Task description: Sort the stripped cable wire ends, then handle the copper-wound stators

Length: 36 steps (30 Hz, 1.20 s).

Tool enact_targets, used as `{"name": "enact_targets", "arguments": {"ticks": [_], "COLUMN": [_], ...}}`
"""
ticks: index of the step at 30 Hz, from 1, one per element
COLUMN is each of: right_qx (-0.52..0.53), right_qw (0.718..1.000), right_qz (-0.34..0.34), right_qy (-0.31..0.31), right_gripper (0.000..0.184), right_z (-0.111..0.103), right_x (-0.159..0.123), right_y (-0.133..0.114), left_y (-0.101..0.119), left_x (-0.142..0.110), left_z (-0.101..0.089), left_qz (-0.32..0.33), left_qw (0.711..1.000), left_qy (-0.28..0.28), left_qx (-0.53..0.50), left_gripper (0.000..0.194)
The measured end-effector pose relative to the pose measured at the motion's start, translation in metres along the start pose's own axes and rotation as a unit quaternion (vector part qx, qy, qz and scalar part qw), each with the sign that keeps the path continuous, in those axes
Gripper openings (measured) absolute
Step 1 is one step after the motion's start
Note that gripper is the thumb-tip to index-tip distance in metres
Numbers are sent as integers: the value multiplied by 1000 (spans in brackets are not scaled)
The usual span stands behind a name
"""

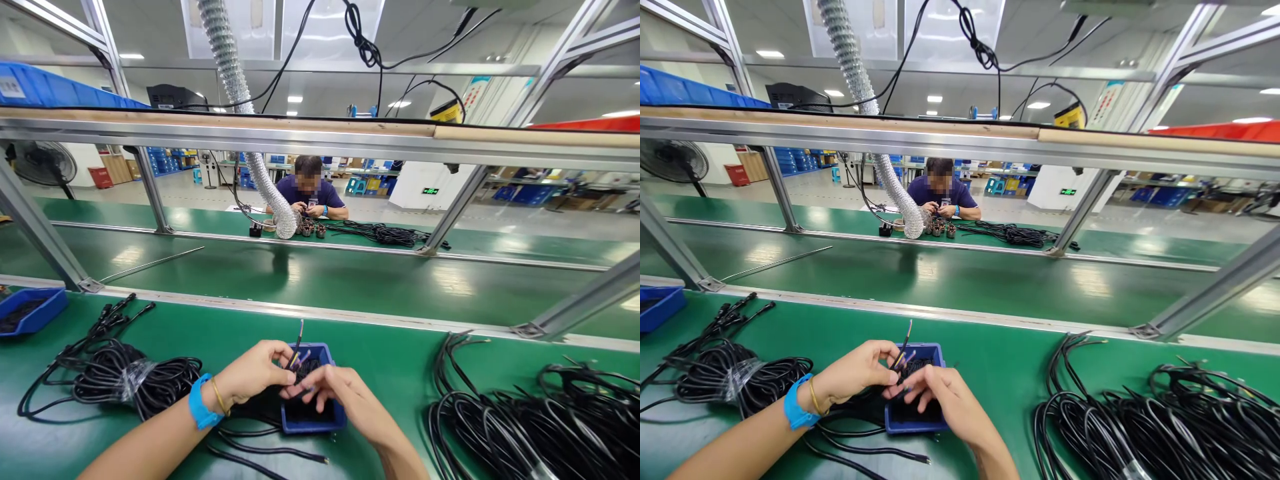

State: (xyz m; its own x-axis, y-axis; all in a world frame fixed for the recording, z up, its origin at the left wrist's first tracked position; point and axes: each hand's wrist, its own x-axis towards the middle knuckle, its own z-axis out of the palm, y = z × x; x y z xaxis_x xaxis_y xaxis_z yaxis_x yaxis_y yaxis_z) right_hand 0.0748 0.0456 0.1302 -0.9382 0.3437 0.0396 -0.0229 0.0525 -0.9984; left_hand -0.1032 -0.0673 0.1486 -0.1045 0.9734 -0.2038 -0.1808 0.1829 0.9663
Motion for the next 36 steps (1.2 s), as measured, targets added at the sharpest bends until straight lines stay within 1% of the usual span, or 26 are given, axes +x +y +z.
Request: {"name": "enact_targets", "arguments": {"ticks": [1, 2, 3, 4, 5, 6, 7, 8, 9, 10, 12, 14, 17, 20, 21, 23, 25, 27, 29, 32, 34, 36], "right_qx": [23, 9, -46, -137, -253, -368, -460, -521, -556, -569, -566, -558, -524, -481, -456, -376, -264, -155, -55, 53, 81, 81], "right_qw": [999, 999, 998, 988, 962, 923, 880, 846, 826, 817, 818, 822, 840, 859, 869, 898, 929, 947, 950, 937, 929, 925], "right_qz": [22, 35, 36, 26, 8, -9, -22, -27, -29, -29, -28, -32, -48, -55, -58, -69, -81, -84, -78, -63, -55, -58], "right_qy": [-9, 3, 32, 69, 101, 116, 116, 106, 94, 88, 96, 109, 131, 167, 184, 219, 248, 270, 297, 340, 356, 366], "right_gripper": [69, 70, 67, 57, 44, 29, 18, 12, 10, 11, 15, 20, 21, 25, 26, 26, 22, 18, 16, 20, 21, 20], "right_z": [0, -1, 0, 1, 3, 6, 9, 12, 15, 17, 20, 20, 15, 10, 9, 9, 11, 13, 15, 16, 16, 18], "right_x": [-2, -4, -5, -4, -1, 2, 7, 12, 17, 21, 27, 28, 22, 14, 12, 9, 7, 5, 3, 1, 0, 0], "right_y": [0, 1, 2, 4, 6, 9, 12, 15, 19, 23, 29, 33, 32, 29, 28, 26, 22, 17, 13, 10, 10, 9], "left_y": [0, 0, 1, 1, 1, 0, 0, -1, -1, -2, -3, -3, -4, -5, -5, -4, -4, -4, -3, -3, -3, -3], "left_x": [-1, -2, -3, -4, -5, -6, -6, -5, -4, -3, -1, 1, 3, 4, 4, 4, 4, 4, 3, 3, 2, 2], "left_z": [-1, -1, -2, -1, -1, 0, 2, 4, 6, 8, 12, 16, 20, 22, 22, 23, 24, 25, 27, 29, 29, 29], "left_qz": [-18, -38, -62, -85, -102, -110, -110, -101, -87, -70, -41, -23, -10, 1, 5, 9, 7, 4, 0, -7, -10, -12], "left_qw": [1000, 998, 995, 991, 987, 984, 984, 987, 991, 995, 999, 1000, 999, 999, 998, 998, 997, 997, 996, 996, 996, 996], "left_qy": [-20, -44, -74, -104, -127, -139, -138, -124, -99, -72, -27, 2, 33, 51, 55, 64, 73, 78, 80, 79, 77, 76], "left_qx": [-8, -13, -16, -15, -12, -9, -8, -10, -14, -17, -18, -13, -6, -5, -5, 1, 13, 29, 42, 48, 50, 53], "left_gripper": [46, 49, 50, 50, 51, 51, 51, 51, 51, 51, 46, 41, 31, 26, 24, 20, 17, 15, 15, 17, 18, 19]}}
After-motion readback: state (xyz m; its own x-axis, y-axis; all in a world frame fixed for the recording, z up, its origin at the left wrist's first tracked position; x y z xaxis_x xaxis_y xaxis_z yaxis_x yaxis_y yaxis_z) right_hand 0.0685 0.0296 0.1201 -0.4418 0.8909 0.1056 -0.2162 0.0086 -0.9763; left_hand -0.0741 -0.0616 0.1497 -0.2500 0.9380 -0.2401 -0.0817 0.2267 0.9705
